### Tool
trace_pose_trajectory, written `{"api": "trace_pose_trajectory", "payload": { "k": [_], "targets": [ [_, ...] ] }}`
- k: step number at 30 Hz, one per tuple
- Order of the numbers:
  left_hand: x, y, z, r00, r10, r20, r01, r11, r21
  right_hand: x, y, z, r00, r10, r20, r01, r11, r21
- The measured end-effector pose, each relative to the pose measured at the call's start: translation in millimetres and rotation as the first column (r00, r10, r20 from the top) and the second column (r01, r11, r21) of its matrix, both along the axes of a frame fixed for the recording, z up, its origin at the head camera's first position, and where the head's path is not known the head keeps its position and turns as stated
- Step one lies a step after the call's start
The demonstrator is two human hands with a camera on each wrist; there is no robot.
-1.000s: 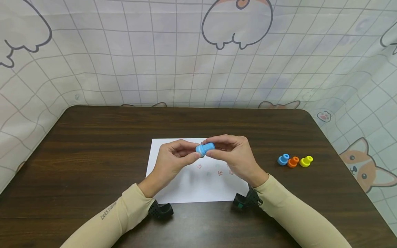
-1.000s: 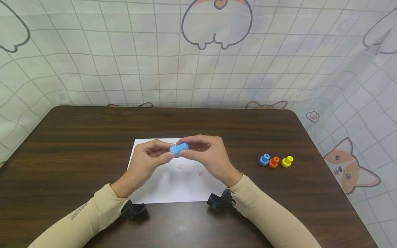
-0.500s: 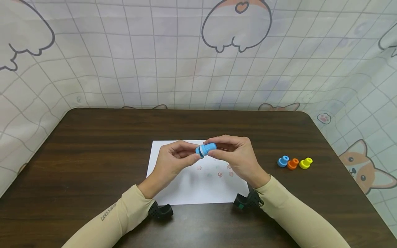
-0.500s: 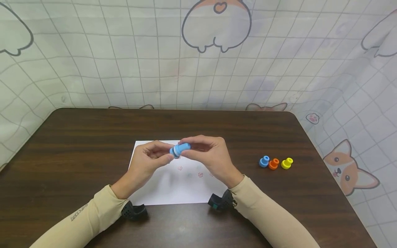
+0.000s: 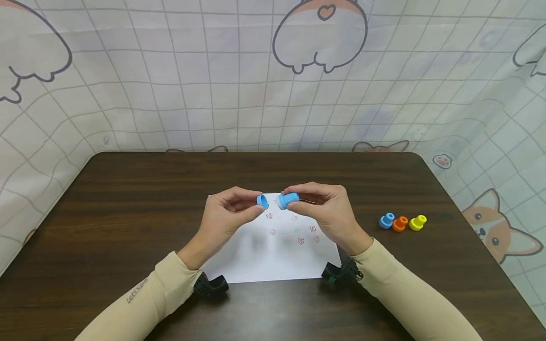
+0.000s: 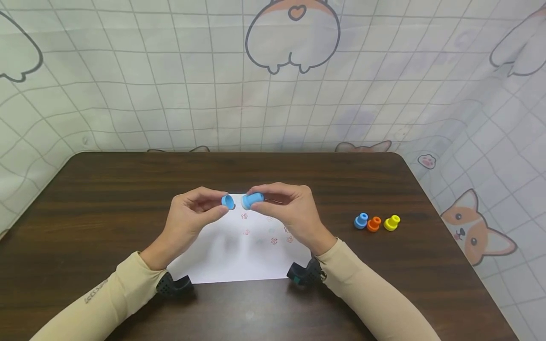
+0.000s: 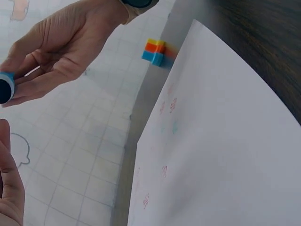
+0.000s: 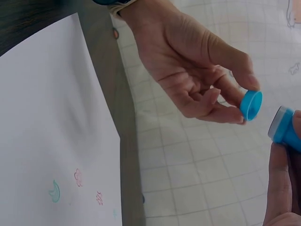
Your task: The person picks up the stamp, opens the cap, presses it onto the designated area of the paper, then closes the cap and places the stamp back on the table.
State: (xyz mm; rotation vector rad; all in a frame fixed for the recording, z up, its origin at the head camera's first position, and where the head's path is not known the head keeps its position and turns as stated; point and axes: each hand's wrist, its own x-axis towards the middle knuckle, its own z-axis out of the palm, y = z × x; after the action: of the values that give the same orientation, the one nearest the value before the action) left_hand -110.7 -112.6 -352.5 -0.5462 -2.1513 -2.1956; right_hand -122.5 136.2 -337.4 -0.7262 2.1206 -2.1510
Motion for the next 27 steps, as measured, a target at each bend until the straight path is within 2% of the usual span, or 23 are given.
{"api": "trace_pose_trajectory", "payload": {
  "k": [12, 18, 27],
  "targets": [
    [1.1, -22.4, 1.6, 0.998, 0.059, 0.002, -0.059, 0.998, -0.031, -2.7, 0.7, -3.8, 1.0, -0.024, 0.014, 0.023, 0.998, 0.06],
    [2.2, -30.6, -2.8, 0.997, 0.08, 0.015, -0.08, 0.996, -0.032, -3.5, -0.2, -7.8, 0.999, -0.028, 0.037, 0.025, 0.997, 0.072],
    [3.3, -42.6, -10.8, 0.993, 0.11, 0.04, -0.109, 0.993, -0.043, -5.9, -4.0, -18.1, 1.0, -0.024, 0.02, 0.02, 0.984, 0.177]
  ]
}}
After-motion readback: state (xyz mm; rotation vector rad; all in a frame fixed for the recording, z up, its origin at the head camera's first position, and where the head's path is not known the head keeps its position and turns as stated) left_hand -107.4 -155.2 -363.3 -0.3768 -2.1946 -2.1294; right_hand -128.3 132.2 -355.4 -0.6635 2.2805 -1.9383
